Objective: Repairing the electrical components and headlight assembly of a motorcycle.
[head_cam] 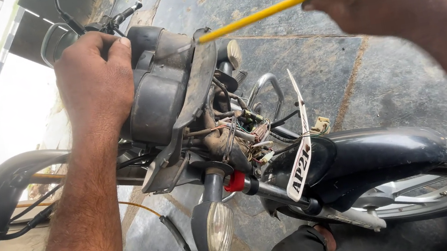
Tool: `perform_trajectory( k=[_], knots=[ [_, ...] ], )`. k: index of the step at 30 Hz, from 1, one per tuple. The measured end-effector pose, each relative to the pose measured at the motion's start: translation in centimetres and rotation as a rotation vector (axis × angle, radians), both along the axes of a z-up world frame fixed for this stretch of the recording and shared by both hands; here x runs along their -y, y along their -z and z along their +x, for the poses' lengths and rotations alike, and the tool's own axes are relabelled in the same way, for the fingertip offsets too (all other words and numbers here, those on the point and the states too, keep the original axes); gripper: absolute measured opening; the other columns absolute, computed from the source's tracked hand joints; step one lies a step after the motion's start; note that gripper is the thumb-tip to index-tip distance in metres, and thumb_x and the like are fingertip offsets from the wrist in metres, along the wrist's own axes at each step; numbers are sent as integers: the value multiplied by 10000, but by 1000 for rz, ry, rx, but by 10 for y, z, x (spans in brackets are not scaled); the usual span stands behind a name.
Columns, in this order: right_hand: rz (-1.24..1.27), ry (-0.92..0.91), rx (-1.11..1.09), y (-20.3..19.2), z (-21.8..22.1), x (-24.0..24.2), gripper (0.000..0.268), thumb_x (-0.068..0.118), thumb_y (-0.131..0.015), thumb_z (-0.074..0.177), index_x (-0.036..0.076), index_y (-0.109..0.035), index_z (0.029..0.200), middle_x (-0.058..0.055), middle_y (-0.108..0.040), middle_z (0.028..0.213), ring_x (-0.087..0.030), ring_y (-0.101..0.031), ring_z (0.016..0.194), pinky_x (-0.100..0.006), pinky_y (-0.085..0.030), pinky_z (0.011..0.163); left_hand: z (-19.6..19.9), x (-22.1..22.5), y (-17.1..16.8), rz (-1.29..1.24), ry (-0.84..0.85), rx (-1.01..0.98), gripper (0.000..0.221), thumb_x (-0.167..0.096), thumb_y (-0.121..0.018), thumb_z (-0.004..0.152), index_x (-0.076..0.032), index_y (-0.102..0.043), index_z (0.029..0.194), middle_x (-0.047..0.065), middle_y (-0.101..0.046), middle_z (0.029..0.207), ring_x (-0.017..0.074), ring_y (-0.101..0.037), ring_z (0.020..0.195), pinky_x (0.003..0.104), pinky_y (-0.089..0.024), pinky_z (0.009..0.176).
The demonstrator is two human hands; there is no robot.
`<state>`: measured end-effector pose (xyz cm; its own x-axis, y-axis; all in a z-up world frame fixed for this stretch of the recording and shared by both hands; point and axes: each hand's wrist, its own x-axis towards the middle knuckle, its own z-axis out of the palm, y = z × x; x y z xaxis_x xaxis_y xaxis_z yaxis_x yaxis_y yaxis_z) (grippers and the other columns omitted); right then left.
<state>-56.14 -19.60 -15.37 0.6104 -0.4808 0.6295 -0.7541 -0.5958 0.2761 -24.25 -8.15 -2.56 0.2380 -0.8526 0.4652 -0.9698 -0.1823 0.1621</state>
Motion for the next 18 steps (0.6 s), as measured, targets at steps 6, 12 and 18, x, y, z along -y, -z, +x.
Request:
perform_trajectory(
  k=[6, 12, 18],
  knots=[
    [-207, 55, -26, -7, -10, -13, 204, 394, -623, 1029, 321, -806, 1081, 88, -655, 611, -28, -549, 464, -197, -419, 398, -1, -1, -1, -23, 3, 8, 231, -256, -665, 989, -54, -772, 1024, 99, -757, 846, 183, -723, 744, 370, -560, 698],
    [-146, 118, -38, -8, -17, -31, 257, 405, -552, 1088, 332, -797, 1109, 92, -637, 603, -10, -488, 397, -176, -364, 322, -11, -4, -5, -59, 1, -18, 212, -254, -680, 960, -71, -779, 1000, 106, -768, 834, 217, -735, 741, 400, -567, 710],
    [46, 179, 221, 16, -31, -64, 230, 338, -624, 1077, 221, -776, 949, 16, -630, 648, -109, -536, 488, -269, -417, 419, -11, -7, -4, -84, -50, 37, 241, -330, -706, 926, -104, -784, 958, 146, -766, 842, 316, -743, 787, 465, -571, 747]
  ],
)
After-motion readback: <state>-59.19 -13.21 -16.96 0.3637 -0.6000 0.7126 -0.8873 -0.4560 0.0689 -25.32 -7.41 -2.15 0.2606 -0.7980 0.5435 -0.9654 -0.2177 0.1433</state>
